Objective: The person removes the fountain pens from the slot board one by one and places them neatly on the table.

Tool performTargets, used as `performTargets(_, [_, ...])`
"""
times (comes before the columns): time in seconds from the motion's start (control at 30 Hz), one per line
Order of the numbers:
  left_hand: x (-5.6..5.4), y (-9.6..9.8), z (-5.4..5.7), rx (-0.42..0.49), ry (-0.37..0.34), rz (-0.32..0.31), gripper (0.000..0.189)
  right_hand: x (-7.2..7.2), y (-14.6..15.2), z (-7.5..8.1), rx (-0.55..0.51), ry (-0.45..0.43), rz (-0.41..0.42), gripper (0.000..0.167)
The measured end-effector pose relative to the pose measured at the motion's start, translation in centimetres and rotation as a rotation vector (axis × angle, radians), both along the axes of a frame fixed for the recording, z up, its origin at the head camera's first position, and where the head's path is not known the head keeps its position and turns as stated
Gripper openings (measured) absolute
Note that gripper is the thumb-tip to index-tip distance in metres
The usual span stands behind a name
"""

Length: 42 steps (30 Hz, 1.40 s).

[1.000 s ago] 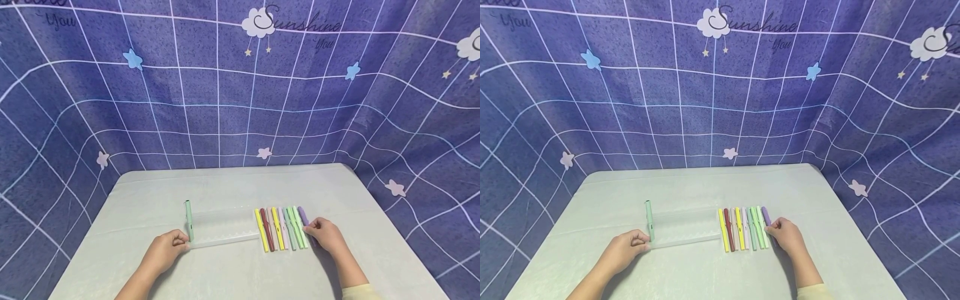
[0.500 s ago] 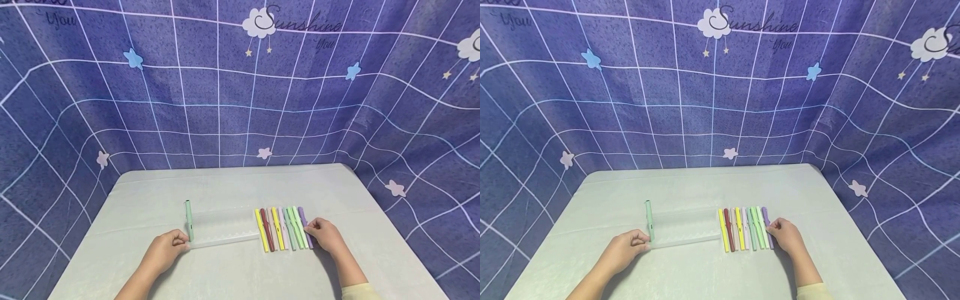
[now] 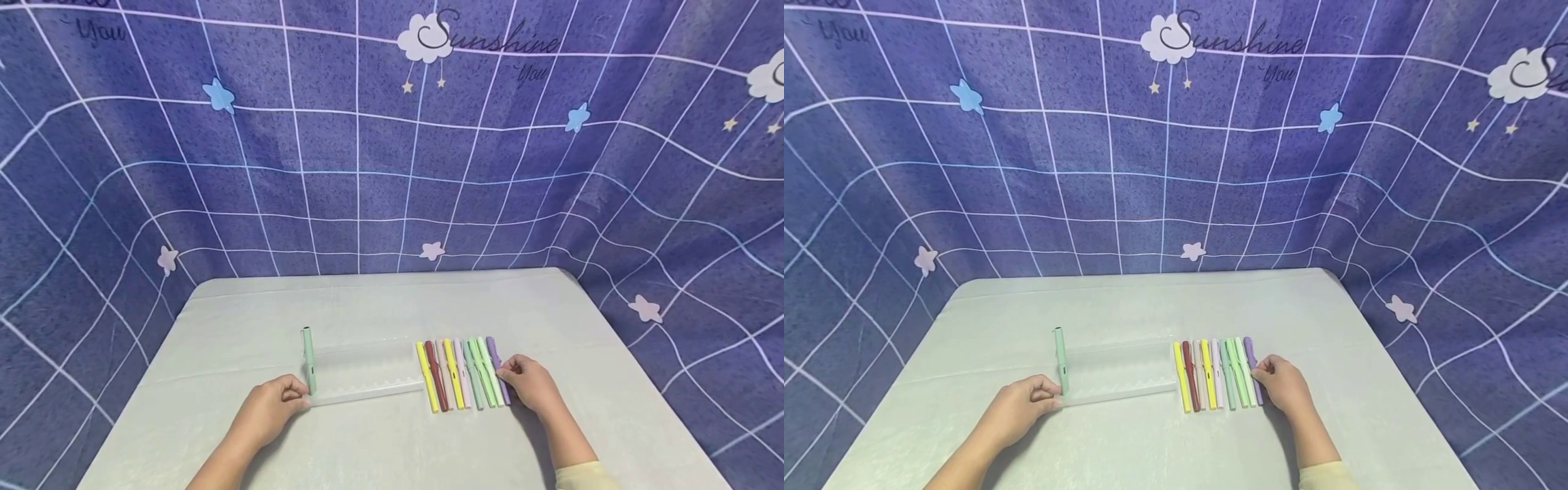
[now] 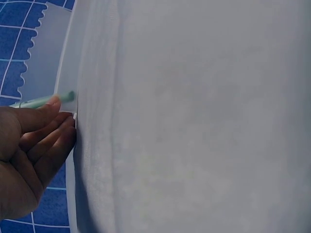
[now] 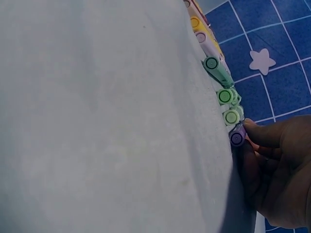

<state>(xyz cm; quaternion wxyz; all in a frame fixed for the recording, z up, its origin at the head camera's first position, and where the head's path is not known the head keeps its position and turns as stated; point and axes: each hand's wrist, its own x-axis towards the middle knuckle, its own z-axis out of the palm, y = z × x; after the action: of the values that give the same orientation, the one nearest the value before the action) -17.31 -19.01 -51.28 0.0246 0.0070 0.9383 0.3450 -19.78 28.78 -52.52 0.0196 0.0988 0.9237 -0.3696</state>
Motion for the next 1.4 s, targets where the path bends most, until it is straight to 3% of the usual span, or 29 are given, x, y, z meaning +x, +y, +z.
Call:
performTargets(0.27, [-0.1,-0.2,-0.1,-0.002,-0.002,-0.005,0.012,-0.4,0.3,0.9,-0.006,-0.015,0.035,0.023])
performTargets(0.43, [-0.2,-0.1,0.0,-0.002,0.004,-0.005,0.013,-1.2,-0.3,1.9,0.014,0.053,0.059,0.030])
performTargets(0.5, [-0.2,-0.1,0.0,-0.001,0.006,-0.005,0.013,-1.6,-1.1,2.2,-0.048,0.075,0.080,0.029])
performTargets(0.67, [-0.2,-0.1,0.0,-0.002,0.008,-0.006,0.013,-2.0,-3.8,2.7,-0.326,0.084,0.174,0.021])
performTargets(0.87, [-0.1,-0.2,0.0,0.001,0.011,-0.004,0.014,-2.7,-7.6,3.0,-0.555,0.093,0.359,0.033])
performTargets(1.0, [0.0,-0.2,-0.1,0.005,0.015,-0.002,0.014,-2.9,-10.4,3.4,-0.619,0.078,0.453,0.032])
performTargets(1.4, [0.0,-0.1,-0.2,0.009,0.023,-0.002,0.014,-2.4,-18.7,3.3,-0.692,-0.024,0.555,0.032])
